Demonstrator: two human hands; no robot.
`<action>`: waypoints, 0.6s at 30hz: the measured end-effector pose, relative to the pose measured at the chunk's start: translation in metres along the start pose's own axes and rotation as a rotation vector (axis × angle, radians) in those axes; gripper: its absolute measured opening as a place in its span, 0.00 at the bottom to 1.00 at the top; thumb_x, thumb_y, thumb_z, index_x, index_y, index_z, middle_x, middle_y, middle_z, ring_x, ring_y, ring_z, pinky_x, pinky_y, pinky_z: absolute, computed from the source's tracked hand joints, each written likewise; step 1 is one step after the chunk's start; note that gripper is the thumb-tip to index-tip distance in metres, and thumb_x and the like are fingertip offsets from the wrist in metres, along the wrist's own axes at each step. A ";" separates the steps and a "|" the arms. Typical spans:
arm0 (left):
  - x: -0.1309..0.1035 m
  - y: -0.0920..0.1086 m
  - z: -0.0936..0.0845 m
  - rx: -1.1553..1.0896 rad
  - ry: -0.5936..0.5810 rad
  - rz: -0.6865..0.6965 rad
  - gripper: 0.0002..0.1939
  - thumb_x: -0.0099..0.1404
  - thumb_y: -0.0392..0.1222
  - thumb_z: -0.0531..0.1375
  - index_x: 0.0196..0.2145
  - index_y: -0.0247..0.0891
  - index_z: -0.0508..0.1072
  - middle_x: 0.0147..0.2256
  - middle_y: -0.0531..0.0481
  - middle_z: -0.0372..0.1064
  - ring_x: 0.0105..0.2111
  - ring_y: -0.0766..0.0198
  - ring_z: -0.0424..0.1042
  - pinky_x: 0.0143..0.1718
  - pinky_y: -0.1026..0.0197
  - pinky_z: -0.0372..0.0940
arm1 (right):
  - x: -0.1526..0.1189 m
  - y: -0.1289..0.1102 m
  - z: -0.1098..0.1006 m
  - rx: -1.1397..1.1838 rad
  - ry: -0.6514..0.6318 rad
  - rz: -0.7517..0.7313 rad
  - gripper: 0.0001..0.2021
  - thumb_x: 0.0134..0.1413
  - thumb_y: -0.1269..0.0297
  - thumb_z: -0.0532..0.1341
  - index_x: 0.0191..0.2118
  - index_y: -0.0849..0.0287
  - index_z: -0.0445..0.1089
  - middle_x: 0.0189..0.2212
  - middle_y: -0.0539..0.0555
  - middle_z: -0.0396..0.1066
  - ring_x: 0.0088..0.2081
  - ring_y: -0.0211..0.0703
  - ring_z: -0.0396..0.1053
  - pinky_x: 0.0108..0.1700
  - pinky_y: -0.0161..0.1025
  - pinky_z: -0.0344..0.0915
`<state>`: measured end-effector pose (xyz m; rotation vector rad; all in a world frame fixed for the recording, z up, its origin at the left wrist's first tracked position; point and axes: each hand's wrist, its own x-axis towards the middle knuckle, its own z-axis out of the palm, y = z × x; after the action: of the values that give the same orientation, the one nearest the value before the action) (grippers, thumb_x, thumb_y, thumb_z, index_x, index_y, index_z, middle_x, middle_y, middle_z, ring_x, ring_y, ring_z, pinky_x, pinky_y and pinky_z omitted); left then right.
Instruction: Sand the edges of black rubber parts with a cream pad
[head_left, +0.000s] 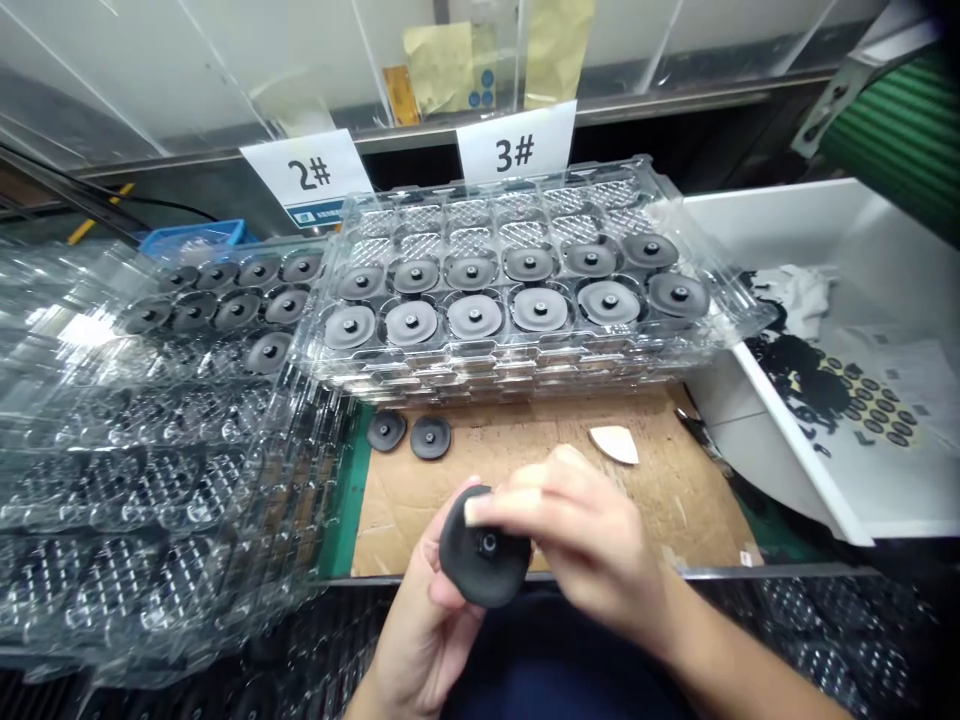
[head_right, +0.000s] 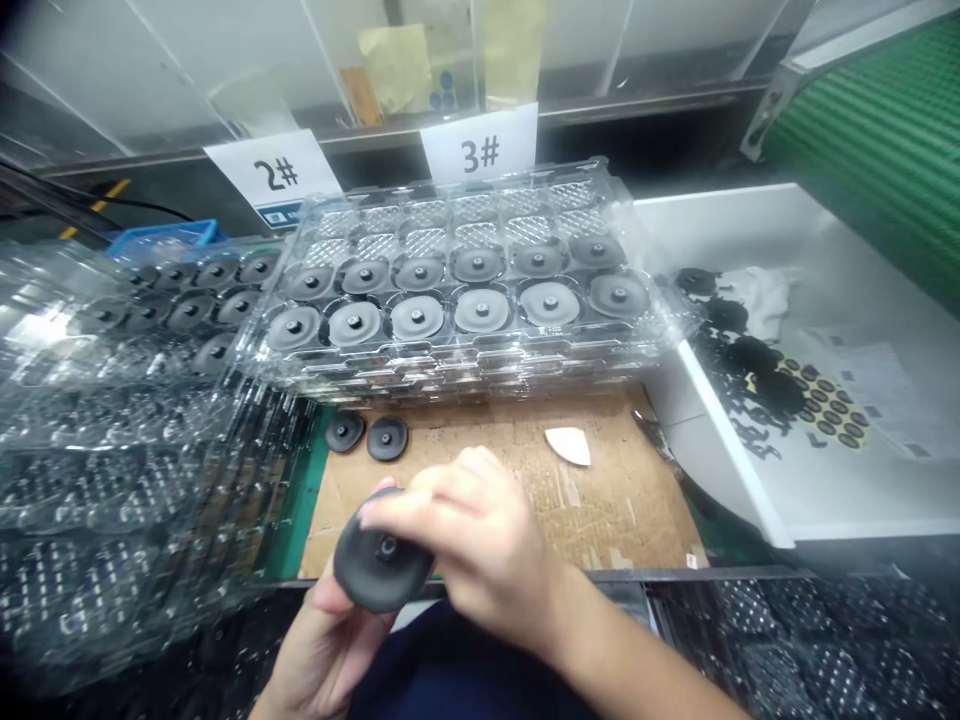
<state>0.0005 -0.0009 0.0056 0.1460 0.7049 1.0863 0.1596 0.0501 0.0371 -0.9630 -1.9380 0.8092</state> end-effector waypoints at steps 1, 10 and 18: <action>-0.001 0.000 0.000 -0.002 -0.015 -0.019 0.31 0.47 0.46 0.66 0.50 0.47 0.67 0.50 0.47 0.68 0.48 0.56 0.67 0.48 0.62 0.62 | -0.003 0.009 0.002 0.073 0.029 0.131 0.11 0.58 0.70 0.52 0.43 0.54 0.69 0.38 0.51 0.72 0.37 0.40 0.67 0.39 0.37 0.63; -0.002 -0.001 -0.003 -0.110 -0.070 -0.086 0.28 0.46 0.49 0.65 0.47 0.48 0.70 0.52 0.49 0.66 0.51 0.50 0.65 0.49 0.56 0.62 | -0.088 0.077 0.048 0.043 0.020 0.612 0.13 0.55 0.63 0.54 0.44 0.60 0.69 0.39 0.57 0.72 0.40 0.49 0.70 0.42 0.47 0.66; -0.003 -0.005 0.006 0.015 -0.050 -0.115 0.30 0.45 0.49 0.66 0.48 0.47 0.69 0.49 0.46 0.68 0.45 0.53 0.69 0.49 0.54 0.62 | -0.027 0.014 -0.014 -0.009 0.164 0.227 0.15 0.57 0.69 0.54 0.50 0.52 0.64 0.43 0.52 0.69 0.40 0.42 0.66 0.40 0.39 0.61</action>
<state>0.0070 -0.0042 0.0092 0.1426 0.6687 0.9645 0.1869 0.0370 0.0222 -1.2319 -1.7138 0.8208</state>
